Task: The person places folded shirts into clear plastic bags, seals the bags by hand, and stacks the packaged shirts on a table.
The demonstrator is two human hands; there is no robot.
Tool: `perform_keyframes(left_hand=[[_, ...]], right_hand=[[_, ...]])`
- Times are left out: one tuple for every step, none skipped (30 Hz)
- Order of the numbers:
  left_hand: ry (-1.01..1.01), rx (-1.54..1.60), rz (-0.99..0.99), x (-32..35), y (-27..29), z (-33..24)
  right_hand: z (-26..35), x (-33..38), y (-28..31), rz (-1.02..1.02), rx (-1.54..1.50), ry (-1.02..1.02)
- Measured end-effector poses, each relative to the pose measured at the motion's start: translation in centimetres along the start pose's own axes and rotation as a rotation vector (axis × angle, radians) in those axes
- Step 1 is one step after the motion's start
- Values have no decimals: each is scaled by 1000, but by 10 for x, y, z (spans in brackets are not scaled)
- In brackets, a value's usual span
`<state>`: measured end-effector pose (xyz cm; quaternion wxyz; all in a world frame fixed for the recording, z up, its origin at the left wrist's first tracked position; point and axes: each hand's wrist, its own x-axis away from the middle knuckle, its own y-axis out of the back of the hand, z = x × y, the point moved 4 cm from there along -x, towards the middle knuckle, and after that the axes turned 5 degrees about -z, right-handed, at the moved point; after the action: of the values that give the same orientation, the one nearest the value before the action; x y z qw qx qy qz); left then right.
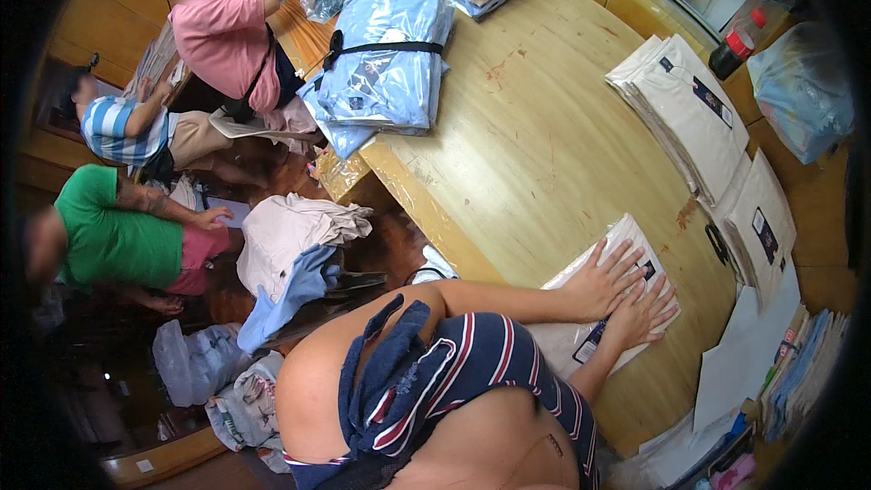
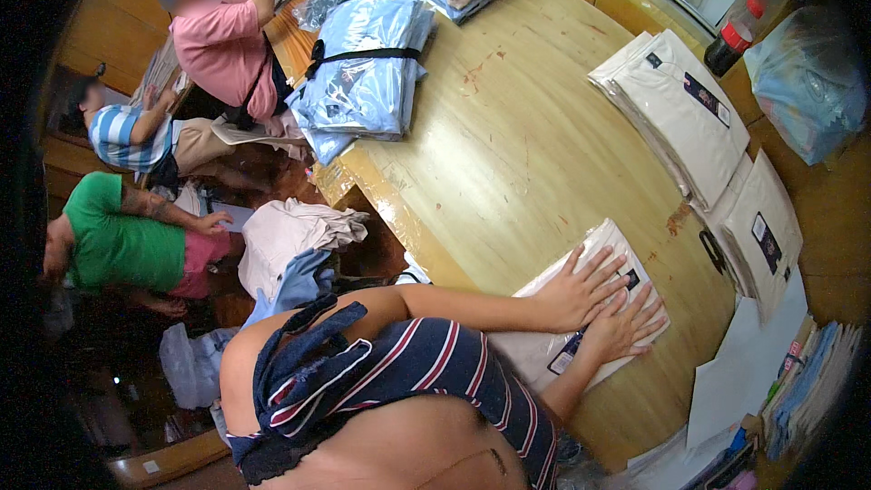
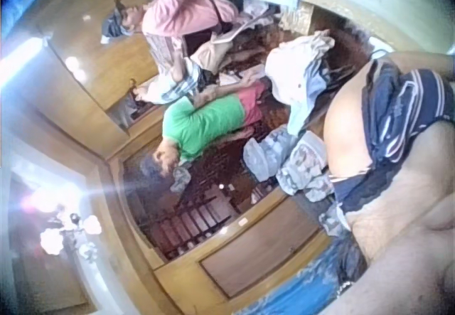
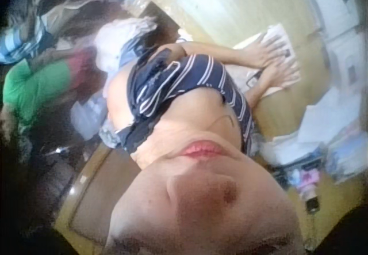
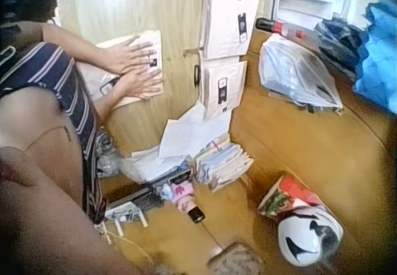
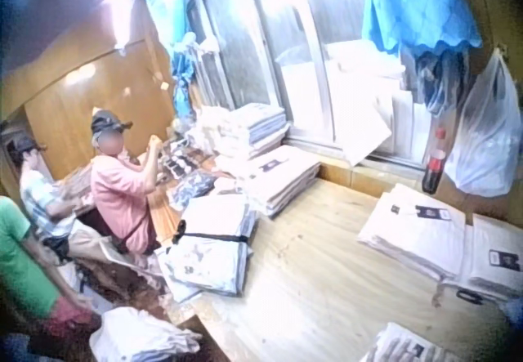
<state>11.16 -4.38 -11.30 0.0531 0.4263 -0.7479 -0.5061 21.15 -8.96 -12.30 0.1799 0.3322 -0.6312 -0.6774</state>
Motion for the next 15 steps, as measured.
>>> perform_keyframes(left_hand=[[0,-3,-7,0,1,0],[1,-7,-13,1,1,-1],[-1,-11,-20,2,0,0],[-5,-5,-28,3,-2,0],[-9,1,-36,3,-3,1],[-13,9,-48,3,-3,2],[-12,4,-37,3,-4,3],[-12,-2,-25,3,-4,4],[-5,-7,-17,4,-6,4],[-8,-10,0,3,-8,3],[-10,-14,16,1,-11,3],[-12,-21,40,1,-11,3],[-7,-23,61,2,-11,3],[-2,-26,82,2,-11,3],[4,-29,104,2,-11,4]], right_hand=[[0,0,0,4,2,1],[0,0,0,8,5,1],[-1,0,0,14,-8,-1],[-1,0,-1,21,-22,-2],[-2,1,-2,29,-36,-4],[-1,1,-2,42,-40,-10],[0,1,-1,56,-44,-16],[1,1,1,71,-49,-23],[1,0,3,88,-57,-21],[0,-1,5,106,-65,-18],[-1,-2,7,124,-74,-15],[-1,-1,7,121,-78,-11],[-3,-2,5,117,-83,-7],[-3,-2,5,113,-87,-3],[-2,-1,4,122,-84,9]])
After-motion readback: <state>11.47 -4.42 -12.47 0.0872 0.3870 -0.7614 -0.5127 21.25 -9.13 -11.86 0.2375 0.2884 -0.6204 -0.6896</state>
